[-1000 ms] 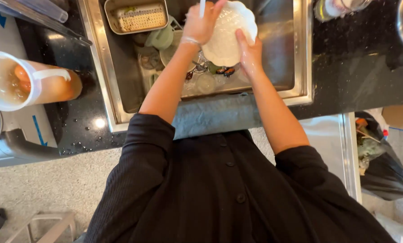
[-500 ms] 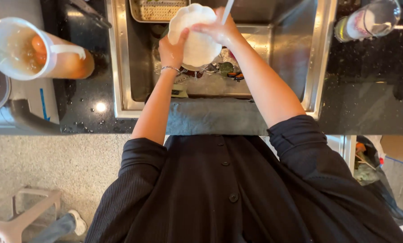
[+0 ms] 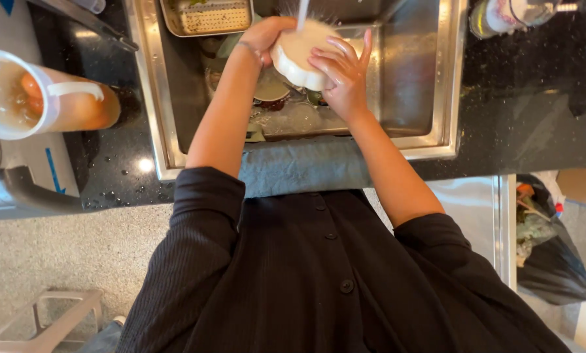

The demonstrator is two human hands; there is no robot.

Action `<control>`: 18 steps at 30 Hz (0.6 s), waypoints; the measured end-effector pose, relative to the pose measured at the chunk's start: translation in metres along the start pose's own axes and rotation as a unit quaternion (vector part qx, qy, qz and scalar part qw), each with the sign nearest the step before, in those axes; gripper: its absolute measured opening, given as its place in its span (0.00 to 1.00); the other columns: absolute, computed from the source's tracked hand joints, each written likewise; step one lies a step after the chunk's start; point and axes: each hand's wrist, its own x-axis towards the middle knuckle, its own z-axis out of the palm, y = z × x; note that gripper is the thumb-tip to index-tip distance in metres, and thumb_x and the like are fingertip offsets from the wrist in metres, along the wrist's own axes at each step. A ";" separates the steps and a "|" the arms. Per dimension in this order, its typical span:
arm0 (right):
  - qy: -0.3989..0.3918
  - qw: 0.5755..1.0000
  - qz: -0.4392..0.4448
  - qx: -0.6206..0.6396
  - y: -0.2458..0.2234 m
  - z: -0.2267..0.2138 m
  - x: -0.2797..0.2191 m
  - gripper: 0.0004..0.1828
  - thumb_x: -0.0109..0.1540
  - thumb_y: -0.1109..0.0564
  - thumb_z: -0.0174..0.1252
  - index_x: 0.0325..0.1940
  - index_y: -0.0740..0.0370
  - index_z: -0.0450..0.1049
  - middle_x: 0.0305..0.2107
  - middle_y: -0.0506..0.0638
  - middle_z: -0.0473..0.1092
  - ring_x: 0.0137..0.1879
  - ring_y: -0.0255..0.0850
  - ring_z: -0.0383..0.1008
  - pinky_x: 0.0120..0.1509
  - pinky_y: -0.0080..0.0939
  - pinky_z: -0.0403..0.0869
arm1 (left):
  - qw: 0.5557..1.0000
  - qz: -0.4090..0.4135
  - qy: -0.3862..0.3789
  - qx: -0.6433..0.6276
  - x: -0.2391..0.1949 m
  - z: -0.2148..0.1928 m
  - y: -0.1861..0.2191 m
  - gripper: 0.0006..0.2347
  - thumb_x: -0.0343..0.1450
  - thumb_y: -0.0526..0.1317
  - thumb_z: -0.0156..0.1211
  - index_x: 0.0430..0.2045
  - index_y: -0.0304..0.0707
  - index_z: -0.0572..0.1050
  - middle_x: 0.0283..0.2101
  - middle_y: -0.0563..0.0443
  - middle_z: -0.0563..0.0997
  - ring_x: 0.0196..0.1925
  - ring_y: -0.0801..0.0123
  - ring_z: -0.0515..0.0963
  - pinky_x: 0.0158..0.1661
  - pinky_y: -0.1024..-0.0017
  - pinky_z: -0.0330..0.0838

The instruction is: The person washes a plastic container and a white bowl in a kitchen sink using a pink scrubber and running water. They rinse the items thoroughly and place them on a drying rack.

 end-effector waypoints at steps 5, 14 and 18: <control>0.074 0.994 0.079 0.000 -0.011 -0.025 -0.019 0.28 0.59 0.60 0.72 0.62 0.48 0.75 0.68 0.61 0.63 0.78 0.56 0.54 0.83 0.63 0.40 | 0.966 0.079 -0.034 0.243 0.006 0.066 0.004 0.19 0.66 0.42 0.72 0.46 0.27 0.79 0.42 0.36 0.88 0.40 0.54 0.91 0.40 0.58 0.84; 0.170 0.490 0.454 0.725 0.052 0.008 -0.016 0.43 0.65 0.31 0.45 0.73 0.64 0.58 0.65 0.64 0.64 0.66 0.55 0.69 0.66 0.58 0.69 | 0.813 0.326 0.138 0.463 -0.033 0.092 -0.024 0.21 0.73 0.57 0.57 0.37 0.33 0.81 0.32 0.43 0.88 0.31 0.63 0.90 0.31 0.69 0.81; 0.172 0.592 0.415 0.669 0.067 0.057 0.015 0.29 0.71 0.42 0.53 0.68 0.65 0.67 0.60 0.60 0.72 0.65 0.50 0.74 0.70 0.52 0.75 | 0.831 0.356 0.143 0.403 -0.087 0.059 -0.038 0.22 0.75 0.57 0.52 0.45 0.33 0.76 0.33 0.44 0.86 0.30 0.64 0.89 0.29 0.71 0.81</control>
